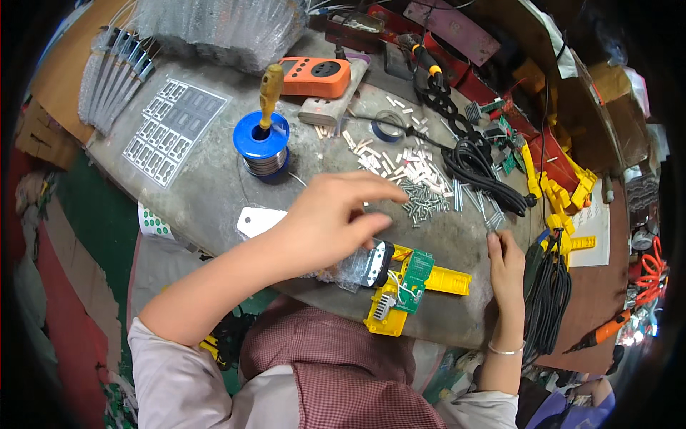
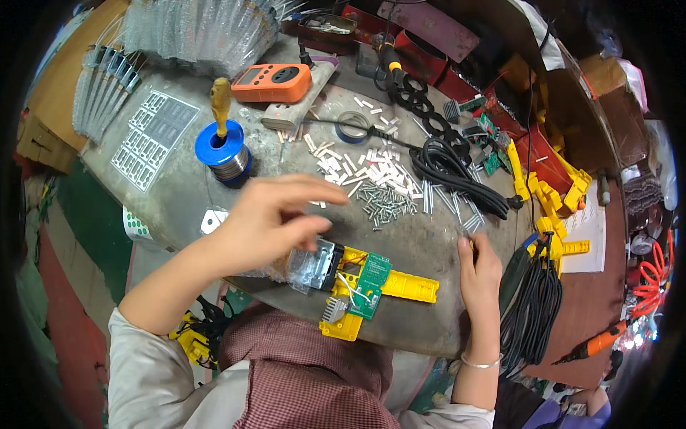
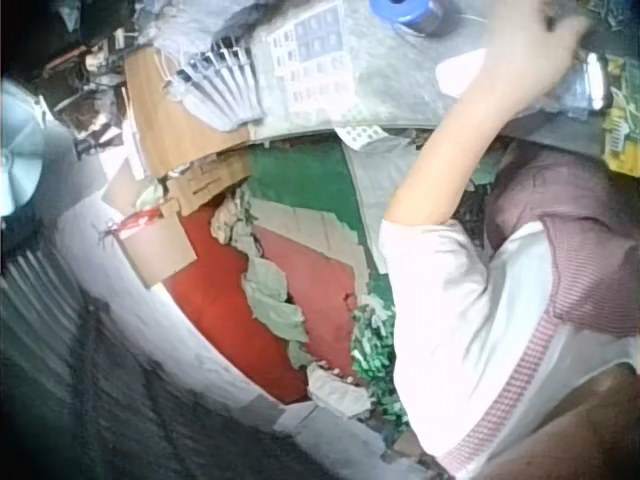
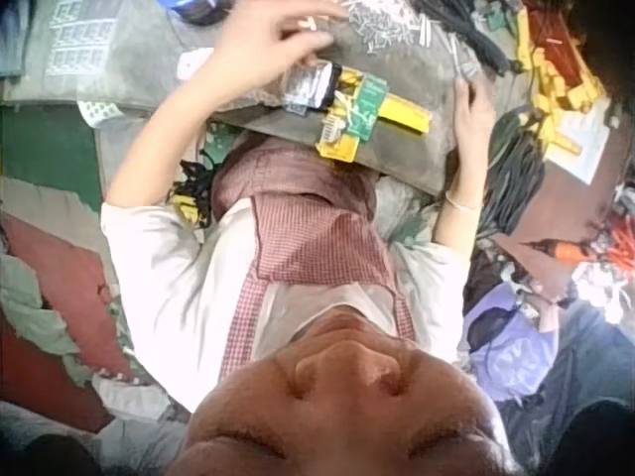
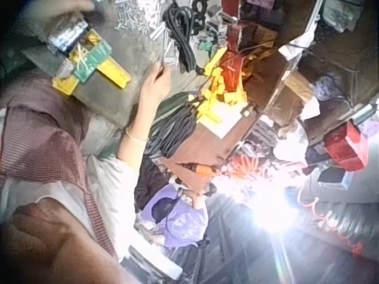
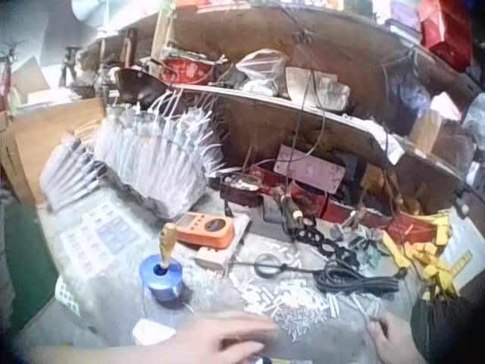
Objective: Assembling an electronic device inside a yellow housing, including soldering wires to a PCB and using power tools.
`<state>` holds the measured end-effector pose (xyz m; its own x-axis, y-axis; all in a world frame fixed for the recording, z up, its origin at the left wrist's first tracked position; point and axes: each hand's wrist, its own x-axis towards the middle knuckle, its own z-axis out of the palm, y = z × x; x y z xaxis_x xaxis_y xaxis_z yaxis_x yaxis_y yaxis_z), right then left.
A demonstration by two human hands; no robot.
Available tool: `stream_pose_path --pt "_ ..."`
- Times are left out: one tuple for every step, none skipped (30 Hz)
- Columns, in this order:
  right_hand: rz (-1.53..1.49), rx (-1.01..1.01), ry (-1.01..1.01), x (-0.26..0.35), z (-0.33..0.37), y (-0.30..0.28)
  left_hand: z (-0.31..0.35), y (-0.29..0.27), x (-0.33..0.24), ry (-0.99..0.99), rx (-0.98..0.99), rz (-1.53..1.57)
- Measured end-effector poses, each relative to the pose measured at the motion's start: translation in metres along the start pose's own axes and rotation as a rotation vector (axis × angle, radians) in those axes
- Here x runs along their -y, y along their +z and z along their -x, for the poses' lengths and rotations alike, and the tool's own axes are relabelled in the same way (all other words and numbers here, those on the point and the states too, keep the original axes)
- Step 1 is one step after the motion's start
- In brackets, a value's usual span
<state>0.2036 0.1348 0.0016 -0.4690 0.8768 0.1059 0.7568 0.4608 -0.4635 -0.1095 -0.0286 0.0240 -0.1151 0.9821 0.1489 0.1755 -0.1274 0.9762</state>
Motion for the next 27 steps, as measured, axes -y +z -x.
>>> stream_pose_path --pt "0.132 -0.018 0.030 -0.007 0.009 0.001 0.004 -0.004 -0.002 -0.061 -0.098 0.077" --pt "0.091 -0.028 0.028 -0.009 0.016 0.001 0.007 -0.013 -0.007 -0.097 -0.151 -0.015" --pt "0.087 -0.028 0.039 -0.008 0.019 -0.004 0.013 -0.022 -0.011 -0.132 -0.210 -0.112" --pt "0.153 -0.016 0.025 -0.005 0.021 -0.011 0.017 -0.026 -0.007 -0.134 -0.198 -0.115" --pt "0.219 -0.006 0.011 -0.004 0.021 -0.018 0.021 -0.028 -0.001 -0.017 -0.172 -0.396" --pt "0.295 -0.027 -0.050 -0.001 0.019 -0.027 0.024 -0.028 0.001 0.107 -0.149 -0.678" --pt "0.267 -0.062 -0.094 0.009 0.012 -0.031 0.025 -0.024 0.004 0.109 -0.153 -0.687" --pt "0.234 -0.042 -0.144 0.021 0.004 -0.035 0.026 -0.018 0.006 0.134 -0.103 -0.739" --pt "0.199 -0.019 -0.201 0.035 -0.005 -0.038 0.027 -0.011 0.007 0.154 -0.059 -0.792" --pt "0.199 -0.024 -0.210 0.050 -0.014 -0.040 0.024 -0.004 0.012 0.177 -0.056 -0.829" --pt "0.122 0.040 -0.271 0.067 -0.025 -0.041 0.022 0.001 0.018 0.206 -0.053 -0.850" --pt "0.045 0.106 -0.334 0.079 -0.039 -0.039 0.020 0.004 0.026 0.207 -0.035 -0.824" --pt "-0.055 0.109 -0.308 0.084 -0.055 -0.032 0.018 0.007 0.031 0.210 -0.014 -0.796" --pt "-0.090 0.093 -0.339 0.090 -0.076 -0.024 0.018 0.008 0.031 0.207 -0.024 -0.801" --pt "-0.079 0.059 -0.422 0.089 -0.102 -0.014 0.017 0.009 0.032 0.200 -0.055 -0.758" --pt "-0.105 0.060 -0.375 0.099 -0.123 -0.008 0.017 0.008 0.031 0.200 -0.084 -0.716" --pt "-0.134 0.001 -0.450 0.097 -0.144 -0.004 0.020 0.012 0.019 0.214 -0.087 -0.737" --pt "-0.222 0.037 -0.343 0.109 -0.158 0.003 0.022 0.012 0.014 0.167 -0.196 -0.622" --pt "-0.232 0.009 -0.400 0.101 -0.180 0.012 0.019 0.011 0.011 0.131 -0.291 -0.495" --pt "-0.299 0.050 -0.464 0.105 -0.199 0.027 0.020 0.003 0.013 0.154 -0.380 -0.461" --pt "-0.276 0.075 -0.451 0.116 -0.208 0.036 0.021 -0.008 0.018 0.153 -0.387 -0.467" --pt "-0.306 0.100 -0.433 0.124 -0.218 0.046 0.021 -0.018 0.027 0.095 -0.449 -0.492" --pt "-0.335 0.124 -0.412 0.129 -0.227 0.055 0.020 -0.027 0.037 0.039 -0.509 -0.516" --pt "-0.339 0.132 -0.419 0.130 -0.235 0.063 0.020 -0.032 0.042 0.067 -0.520 -0.590" --pt "-0.265 0.062 -0.511 0.130 -0.242 0.070 0.020 -0.033 0.043 0.062 -0.526 -0.592" --pt "-0.190 -0.010 -0.600 0.128 -0.248 0.074 0.019 -0.033 0.041 0.060 -0.503 -0.723" --pt "-0.194 -0.001 -0.607 0.132 -0.251 0.077 0.020 -0.033 0.041 0.051 -0.481 -0.856"
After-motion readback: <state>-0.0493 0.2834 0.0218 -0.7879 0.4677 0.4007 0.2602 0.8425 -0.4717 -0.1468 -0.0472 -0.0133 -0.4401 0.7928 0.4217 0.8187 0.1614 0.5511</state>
